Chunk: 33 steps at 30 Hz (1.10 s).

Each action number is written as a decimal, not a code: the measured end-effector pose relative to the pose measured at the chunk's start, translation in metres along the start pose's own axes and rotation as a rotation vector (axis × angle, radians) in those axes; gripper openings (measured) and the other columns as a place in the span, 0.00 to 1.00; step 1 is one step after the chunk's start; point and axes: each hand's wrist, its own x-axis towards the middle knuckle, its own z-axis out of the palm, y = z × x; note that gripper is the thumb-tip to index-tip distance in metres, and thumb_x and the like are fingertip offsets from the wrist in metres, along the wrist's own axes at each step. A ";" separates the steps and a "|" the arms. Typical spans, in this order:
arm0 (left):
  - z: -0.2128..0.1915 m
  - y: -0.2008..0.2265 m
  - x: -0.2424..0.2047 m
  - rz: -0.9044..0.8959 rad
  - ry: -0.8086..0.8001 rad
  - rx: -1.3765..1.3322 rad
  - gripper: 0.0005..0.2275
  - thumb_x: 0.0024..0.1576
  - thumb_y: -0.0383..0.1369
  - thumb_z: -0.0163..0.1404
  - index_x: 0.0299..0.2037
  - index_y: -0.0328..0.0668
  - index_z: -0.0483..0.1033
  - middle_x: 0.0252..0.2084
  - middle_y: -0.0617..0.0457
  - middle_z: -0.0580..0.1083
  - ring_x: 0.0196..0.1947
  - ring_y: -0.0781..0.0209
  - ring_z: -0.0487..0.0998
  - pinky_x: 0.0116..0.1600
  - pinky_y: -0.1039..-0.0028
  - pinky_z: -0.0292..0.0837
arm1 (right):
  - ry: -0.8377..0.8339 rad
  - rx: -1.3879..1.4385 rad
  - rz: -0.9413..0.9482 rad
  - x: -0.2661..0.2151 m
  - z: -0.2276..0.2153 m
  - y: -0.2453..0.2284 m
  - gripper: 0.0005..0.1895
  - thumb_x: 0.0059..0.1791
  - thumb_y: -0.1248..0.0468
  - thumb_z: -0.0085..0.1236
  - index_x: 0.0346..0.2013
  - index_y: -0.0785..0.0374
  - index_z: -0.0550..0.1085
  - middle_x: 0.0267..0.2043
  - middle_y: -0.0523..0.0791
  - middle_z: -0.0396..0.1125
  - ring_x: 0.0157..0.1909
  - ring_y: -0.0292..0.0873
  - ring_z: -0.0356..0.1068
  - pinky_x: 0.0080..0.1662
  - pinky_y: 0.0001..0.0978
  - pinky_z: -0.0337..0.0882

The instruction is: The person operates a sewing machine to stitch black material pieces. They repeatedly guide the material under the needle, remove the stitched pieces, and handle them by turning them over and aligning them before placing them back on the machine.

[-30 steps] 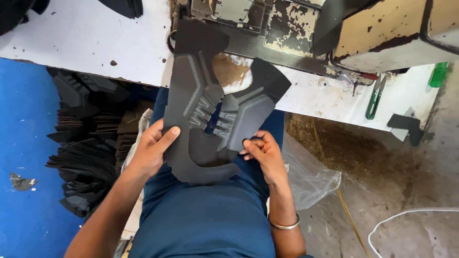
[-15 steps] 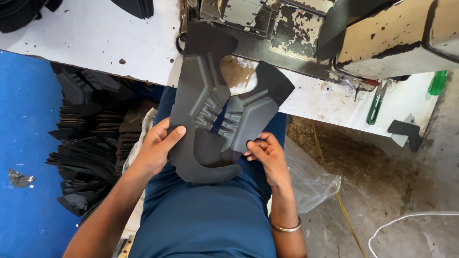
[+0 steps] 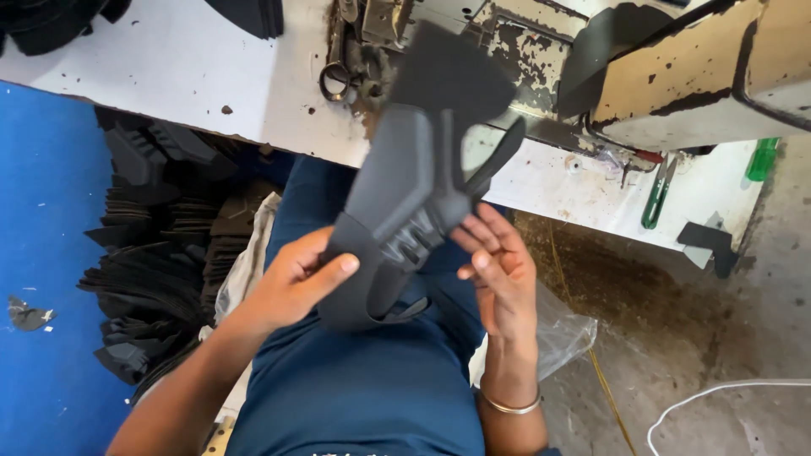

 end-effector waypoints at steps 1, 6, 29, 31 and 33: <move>0.004 0.003 -0.001 0.003 0.006 -0.001 0.14 0.66 0.30 0.48 0.60 0.32 0.71 0.48 0.55 0.77 0.46 0.71 0.76 0.52 0.78 0.72 | -0.006 -0.002 0.003 -0.001 -0.014 0.009 0.28 0.46 0.69 0.59 0.62 0.66 0.67 0.57 0.48 0.71 0.55 0.42 0.75 0.40 0.26 0.74; 0.020 0.035 0.002 -0.013 -0.114 0.035 0.15 0.66 0.29 0.46 0.62 0.31 0.70 0.49 0.55 0.78 0.47 0.74 0.76 0.52 0.80 0.73 | -0.455 0.123 0.081 -0.003 -0.075 0.047 0.19 0.54 0.80 0.65 0.58 0.74 0.69 0.52 0.53 0.72 0.44 0.47 0.77 0.42 0.42 0.80; 0.067 0.103 0.039 0.341 0.146 0.611 0.23 0.61 0.32 0.56 0.65 0.34 0.66 0.38 0.48 0.78 0.32 0.56 0.81 0.36 0.71 0.76 | -0.082 -0.283 -0.236 0.004 0.013 -0.008 0.22 0.41 0.76 0.71 0.49 0.69 0.76 0.47 0.48 0.75 0.49 0.43 0.75 0.54 0.37 0.74; 0.066 0.095 0.044 0.339 0.168 0.647 0.27 0.59 0.32 0.57 0.67 0.31 0.64 0.35 0.49 0.78 0.29 0.54 0.80 0.34 0.69 0.75 | -0.058 -0.265 -0.265 0.003 0.006 -0.005 0.22 0.41 0.75 0.71 0.49 0.69 0.76 0.46 0.48 0.75 0.48 0.43 0.75 0.54 0.37 0.74; 0.060 0.078 0.047 0.513 0.080 0.865 0.27 0.59 0.32 0.62 0.65 0.27 0.64 0.30 0.49 0.74 0.27 0.52 0.77 0.33 0.65 0.71 | 0.015 -0.242 -0.267 0.003 0.008 -0.004 0.23 0.40 0.74 0.71 0.48 0.67 0.76 0.45 0.47 0.75 0.47 0.42 0.75 0.53 0.36 0.74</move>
